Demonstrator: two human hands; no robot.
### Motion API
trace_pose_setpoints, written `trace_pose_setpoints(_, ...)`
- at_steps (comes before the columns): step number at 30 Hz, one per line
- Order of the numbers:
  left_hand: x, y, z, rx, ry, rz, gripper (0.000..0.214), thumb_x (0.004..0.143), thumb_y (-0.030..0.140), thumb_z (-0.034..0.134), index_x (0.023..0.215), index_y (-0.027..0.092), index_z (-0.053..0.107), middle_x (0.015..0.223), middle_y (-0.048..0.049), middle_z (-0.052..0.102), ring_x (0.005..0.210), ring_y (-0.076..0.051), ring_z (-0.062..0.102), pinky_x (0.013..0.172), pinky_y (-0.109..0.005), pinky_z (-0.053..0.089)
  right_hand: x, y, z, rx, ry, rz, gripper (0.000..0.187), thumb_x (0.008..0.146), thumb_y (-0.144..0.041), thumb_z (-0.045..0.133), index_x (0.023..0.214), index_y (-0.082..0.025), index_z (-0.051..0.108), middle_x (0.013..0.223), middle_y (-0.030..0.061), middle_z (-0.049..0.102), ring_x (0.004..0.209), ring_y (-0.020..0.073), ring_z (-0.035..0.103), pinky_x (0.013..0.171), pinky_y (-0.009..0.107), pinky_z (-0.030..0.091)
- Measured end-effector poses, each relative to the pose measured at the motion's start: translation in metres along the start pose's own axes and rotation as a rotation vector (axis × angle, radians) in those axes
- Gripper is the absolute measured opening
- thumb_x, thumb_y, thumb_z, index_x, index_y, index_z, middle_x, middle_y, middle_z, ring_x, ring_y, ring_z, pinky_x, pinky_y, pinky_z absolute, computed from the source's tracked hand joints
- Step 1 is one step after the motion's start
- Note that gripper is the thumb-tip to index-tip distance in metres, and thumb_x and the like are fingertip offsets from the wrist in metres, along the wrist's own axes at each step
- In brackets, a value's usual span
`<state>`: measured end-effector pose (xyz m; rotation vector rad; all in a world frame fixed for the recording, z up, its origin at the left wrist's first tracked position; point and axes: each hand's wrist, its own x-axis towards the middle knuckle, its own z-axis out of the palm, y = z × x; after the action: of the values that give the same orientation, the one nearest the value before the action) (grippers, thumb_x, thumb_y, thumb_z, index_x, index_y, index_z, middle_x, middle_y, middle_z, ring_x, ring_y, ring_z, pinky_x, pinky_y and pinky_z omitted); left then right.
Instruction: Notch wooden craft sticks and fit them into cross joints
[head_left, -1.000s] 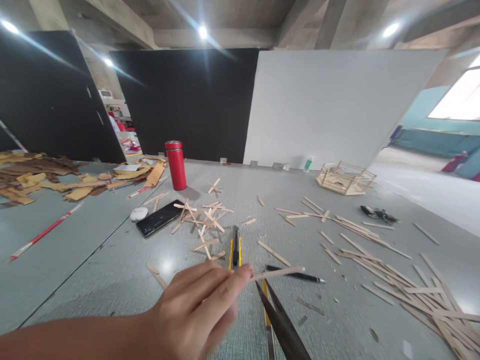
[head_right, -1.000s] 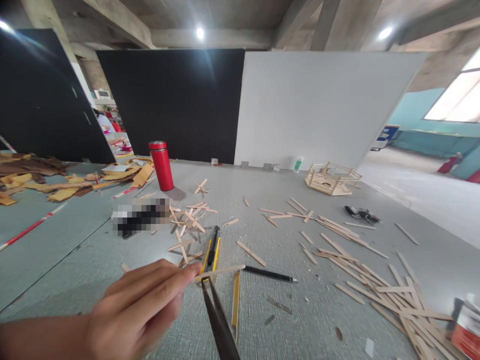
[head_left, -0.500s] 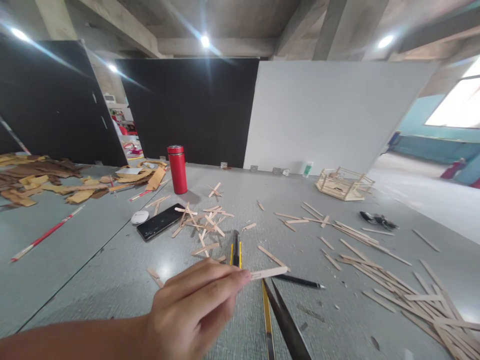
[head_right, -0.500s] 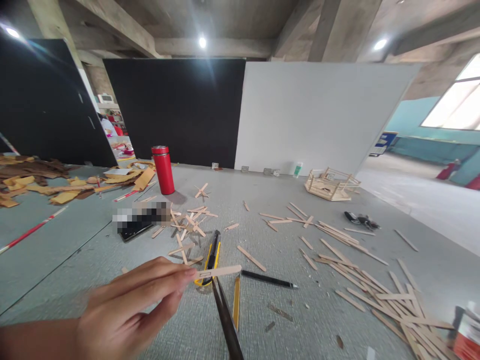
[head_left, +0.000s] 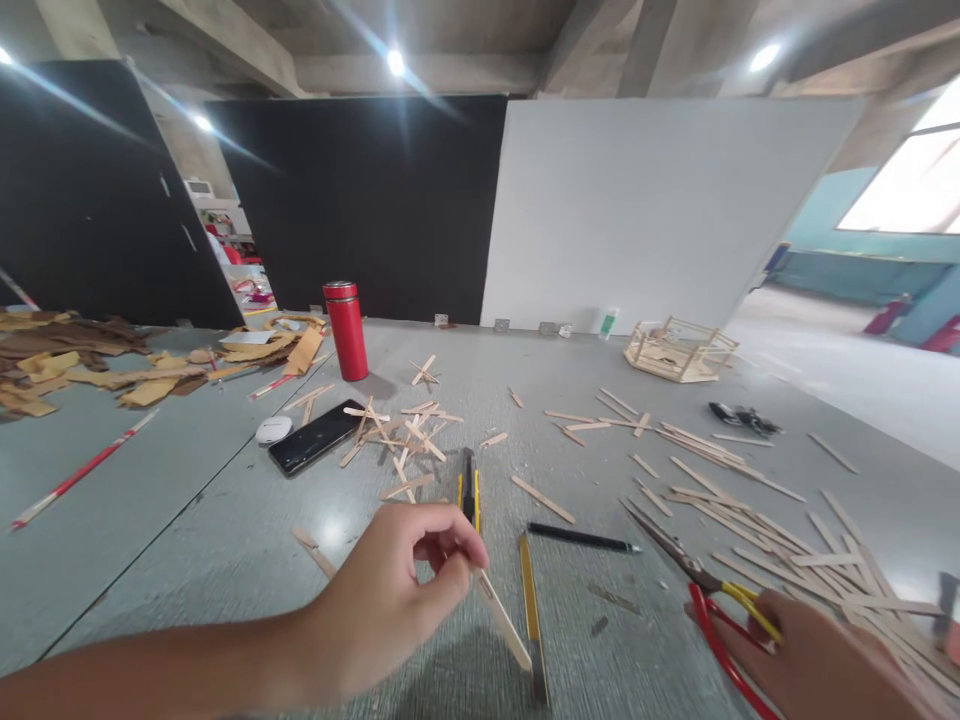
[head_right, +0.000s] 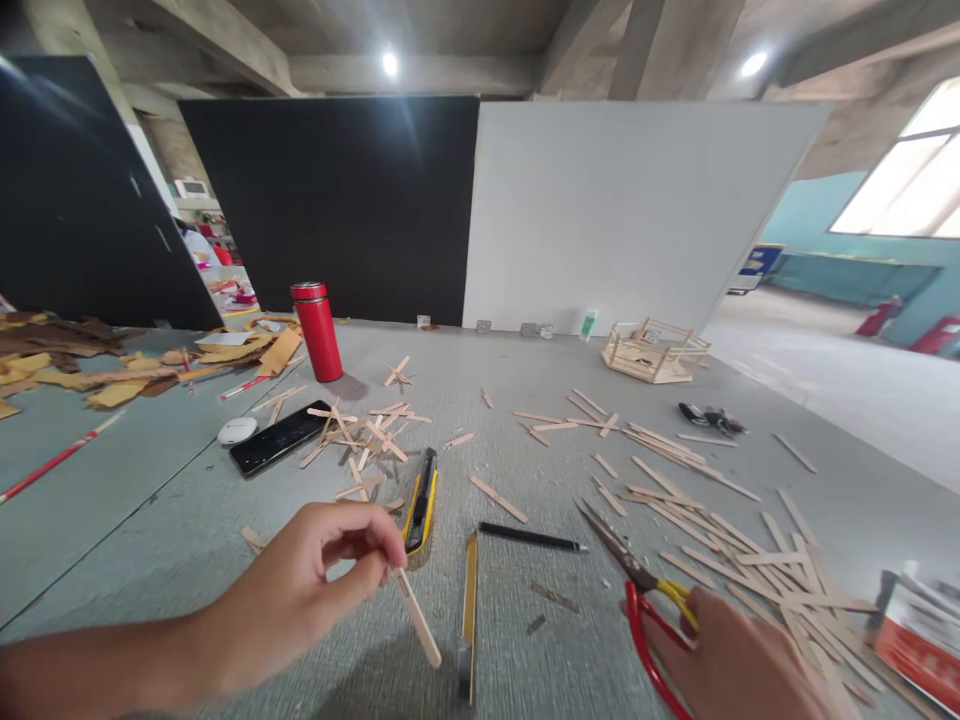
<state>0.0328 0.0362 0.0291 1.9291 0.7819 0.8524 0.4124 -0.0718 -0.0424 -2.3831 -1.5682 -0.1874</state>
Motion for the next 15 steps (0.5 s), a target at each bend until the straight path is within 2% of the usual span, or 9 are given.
trace_pose_setpoints(2, 0.004, -0.005, -0.001, -0.008, -0.081, -0.08, 0.016, 0.088, 0.014, 0.061, 0.09, 0.018, 0.076, 0.082, -0.0018, 0.076, 0.077, -0.016, 0.07, 0.072, -0.027, 0.057, 0.007, 0.018, 0.005, -0.095, -0.099, 0.063, 0.048, 0.092, -0.05, 0.057, 0.049, -0.029, 0.051, 0.046, 0.0127, 0.064, 0.043, 0.0344, 0.065, 0.045, 0.04, 0.04)
trace_pose_setpoints(5, 0.005, -0.016, -0.003, 0.043, -0.173, -0.123, 0.028, 0.092, 0.018, 0.064, 0.116, 0.022, 0.077, 0.097, -0.003, 0.082, 0.085, -0.018, 0.075, 0.08, -0.031, 0.059, 0.011, 0.033, 0.008, -0.195, -0.12, 0.049, 0.046, 0.091, -0.053, 0.052, 0.052, -0.03, 0.046, 0.049, 0.0145, 0.064, 0.045, 0.0366, 0.066, 0.046, 0.041, 0.04)
trace_pose_setpoints(6, 0.003, -0.021, -0.004, 0.123, -0.19, -0.099, 0.026, 0.093, 0.018, 0.064, 0.114, 0.022, 0.079, 0.1, -0.0037, 0.083, 0.087, -0.019, 0.077, 0.082, -0.032, 0.059, 0.01, 0.035, 0.007, -0.212, -0.126, 0.036, 0.045, 0.091, -0.052, 0.052, 0.052, -0.03, 0.045, 0.049, 0.0144, 0.063, 0.045, 0.0365, 0.066, 0.045, 0.041, 0.04)
trace_pose_setpoints(9, -0.009, -0.041, -0.007, 0.318, -0.246, 0.096, 0.026, 0.089, 0.005, 0.062, 0.094, 0.021, 0.082, 0.104, -0.0041, 0.083, 0.092, -0.02, 0.079, 0.09, -0.034, 0.058, 0.004, 0.027, -0.003, -0.245, -0.138, -0.037, 0.044, 0.093, -0.043, 0.053, 0.052, -0.029, 0.046, 0.051, 0.0133, 0.063, 0.045, 0.0354, 0.067, 0.042, 0.039, 0.039)
trace_pose_setpoints(11, -0.02, -0.053, -0.011, 0.335, -0.266, 0.278, 0.031, 0.092, 0.001, 0.058, 0.1, 0.02, 0.08, 0.112, -0.0043, 0.082, 0.097, -0.018, 0.078, 0.09, -0.03, 0.058, -0.003, 0.011, -0.013, -0.297, -0.07, -0.15, 0.037, 0.091, -0.024, 0.052, 0.054, -0.027, 0.051, 0.053, 0.0124, 0.063, 0.044, 0.0334, 0.067, 0.039, 0.038, 0.041)
trace_pose_setpoints(13, -0.028, -0.062, -0.014, 0.436, -0.336, 0.442, 0.033, 0.097, 0.002, 0.053, 0.113, 0.019, 0.075, 0.118, -0.0067, 0.08, 0.101, -0.018, 0.076, 0.091, -0.031, 0.057, -0.01, -0.014, -0.02, -0.348, 0.07, -0.367, 0.033, 0.08, -0.001, 0.045, 0.061, -0.024, 0.059, 0.064, 0.015, 0.068, 0.055, 0.0329, 0.072, 0.045, 0.04, 0.051)
trace_pose_setpoints(15, -0.032, -0.065, -0.017, 0.59, -0.407, 0.571, 0.027, 0.098, 0.005, 0.055, 0.112, 0.019, 0.073, 0.12, -0.0076, 0.078, 0.105, -0.02, 0.073, 0.093, -0.034, 0.055, -0.016, -0.047, -0.023, -0.299, 0.2, -0.532, 0.037, 0.076, 0.004, 0.043, 0.088, -0.018, 0.069, 0.082, 0.0177, 0.074, 0.066, 0.0307, 0.077, 0.049, 0.037, 0.058)
